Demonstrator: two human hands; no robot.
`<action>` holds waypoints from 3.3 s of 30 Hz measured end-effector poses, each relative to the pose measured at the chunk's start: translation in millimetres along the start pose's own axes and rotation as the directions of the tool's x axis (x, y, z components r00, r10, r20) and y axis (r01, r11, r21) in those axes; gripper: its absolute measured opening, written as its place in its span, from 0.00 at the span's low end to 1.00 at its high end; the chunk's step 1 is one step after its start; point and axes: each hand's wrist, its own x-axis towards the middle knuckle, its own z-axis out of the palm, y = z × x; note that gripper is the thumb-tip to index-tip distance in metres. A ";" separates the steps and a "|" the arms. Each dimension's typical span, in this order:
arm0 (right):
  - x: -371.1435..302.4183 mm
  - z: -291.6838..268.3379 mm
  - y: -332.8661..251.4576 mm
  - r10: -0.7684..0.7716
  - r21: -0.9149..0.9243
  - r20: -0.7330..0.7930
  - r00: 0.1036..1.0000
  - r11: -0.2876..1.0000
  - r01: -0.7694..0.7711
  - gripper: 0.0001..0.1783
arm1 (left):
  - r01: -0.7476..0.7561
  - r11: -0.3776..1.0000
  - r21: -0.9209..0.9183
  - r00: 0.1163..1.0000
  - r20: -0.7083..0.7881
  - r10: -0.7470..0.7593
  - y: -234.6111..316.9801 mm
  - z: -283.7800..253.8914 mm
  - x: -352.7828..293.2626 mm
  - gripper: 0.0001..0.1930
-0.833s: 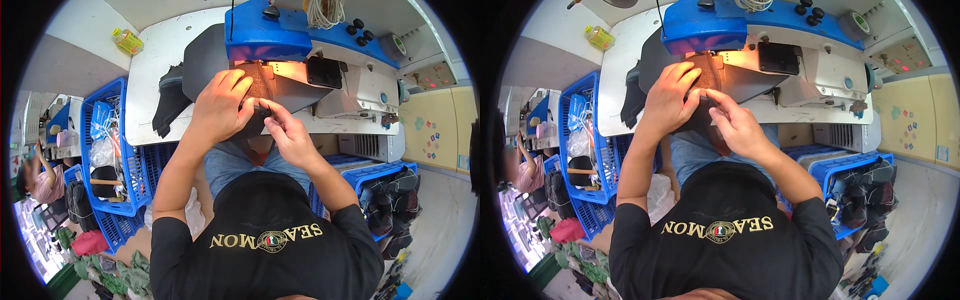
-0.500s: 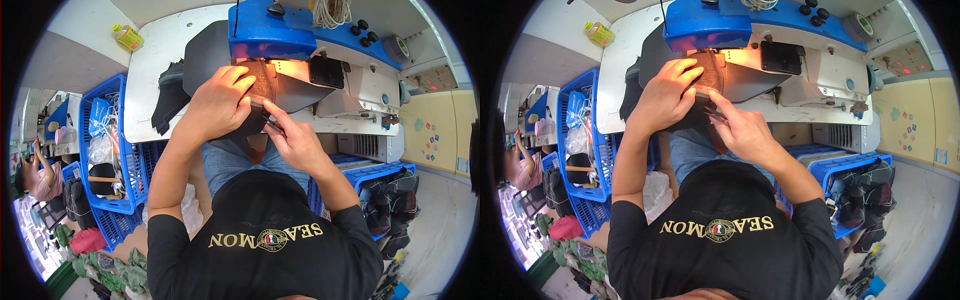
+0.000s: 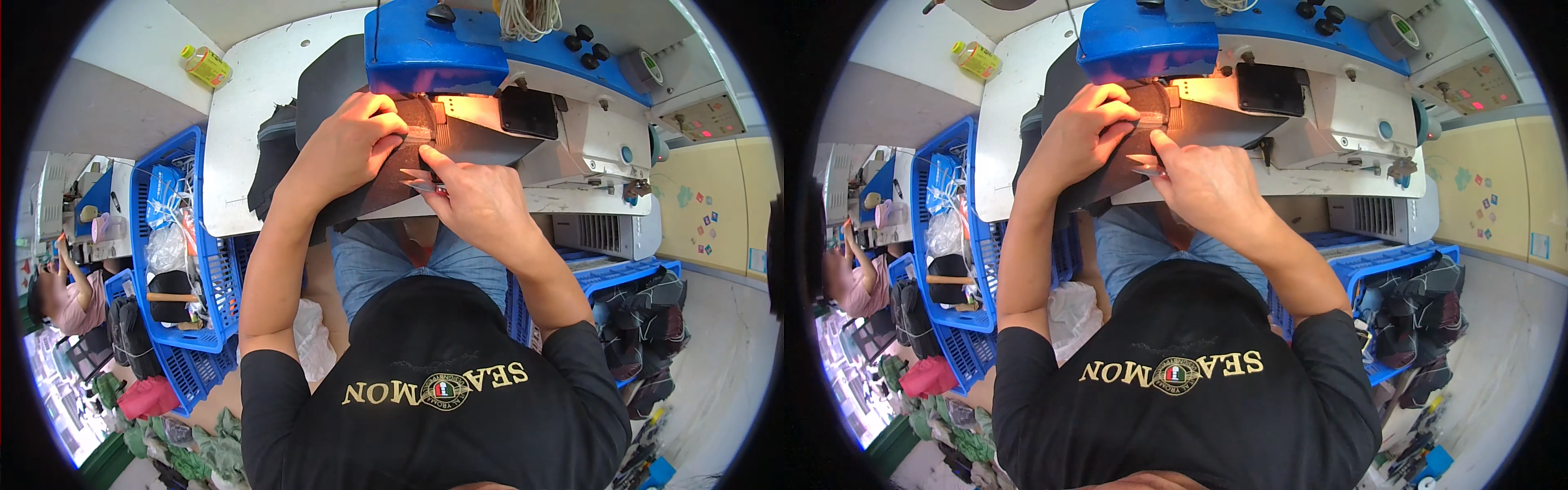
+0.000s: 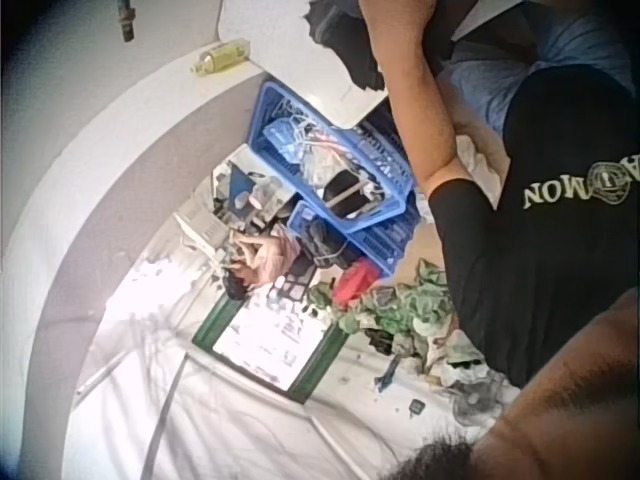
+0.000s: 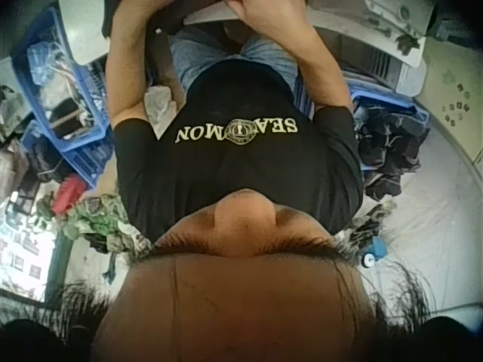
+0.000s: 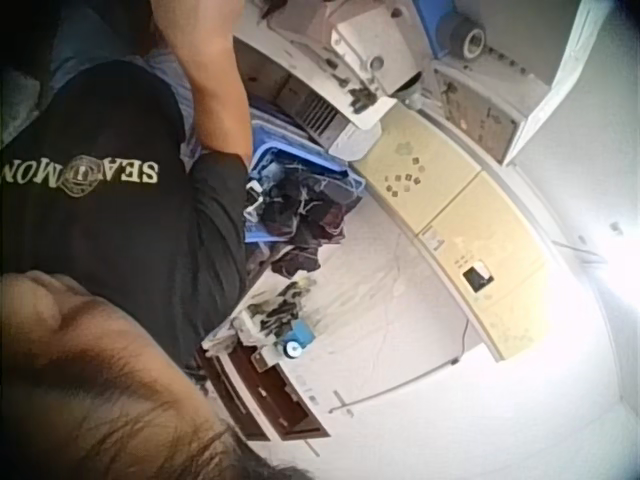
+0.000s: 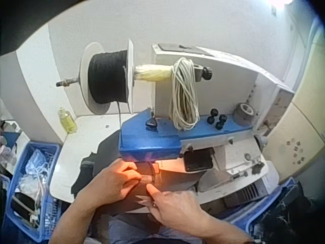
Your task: The person stitches shoe fabric pieces together using a sewing machine and trims excess thread using thread snips.
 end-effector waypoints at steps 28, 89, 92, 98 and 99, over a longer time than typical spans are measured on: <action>15.3 3.5 13.1 0.065 -0.074 -0.018 0.998 0.995 -0.066 0.19 | 0.067 0.988 0.139 0.997 -0.056 -0.059 -19.1 -0.1 16.3 0.20; -111.7 13.1 81.3 -0.219 0.203 0.673 0.707 0.973 0.108 0.10 | 0.279 0.951 0.133 0.954 -0.151 -0.259 -91.6 84.0 -87.3 0.15; -86.8 30.0 62.5 -0.252 0.289 0.522 0.815 0.951 0.108 0.09 | 0.271 0.962 0.006 0.910 -0.327 -0.254 -96.8 88.4 -81.0 0.15; -52.2 90.2 40.8 -0.248 0.330 0.096 0.964 0.922 0.204 0.12 | 0.170 0.572 -0.803 0.636 -0.354 -0.686 -90.1 84.3 -75.2 0.10; -45.7 95.2 36.1 -0.243 0.266 0.082 0.966 0.940 0.214 0.12 | 0.171 0.576 -0.800 0.644 -0.351 -0.680 -90.3 84.1 -77.4 0.10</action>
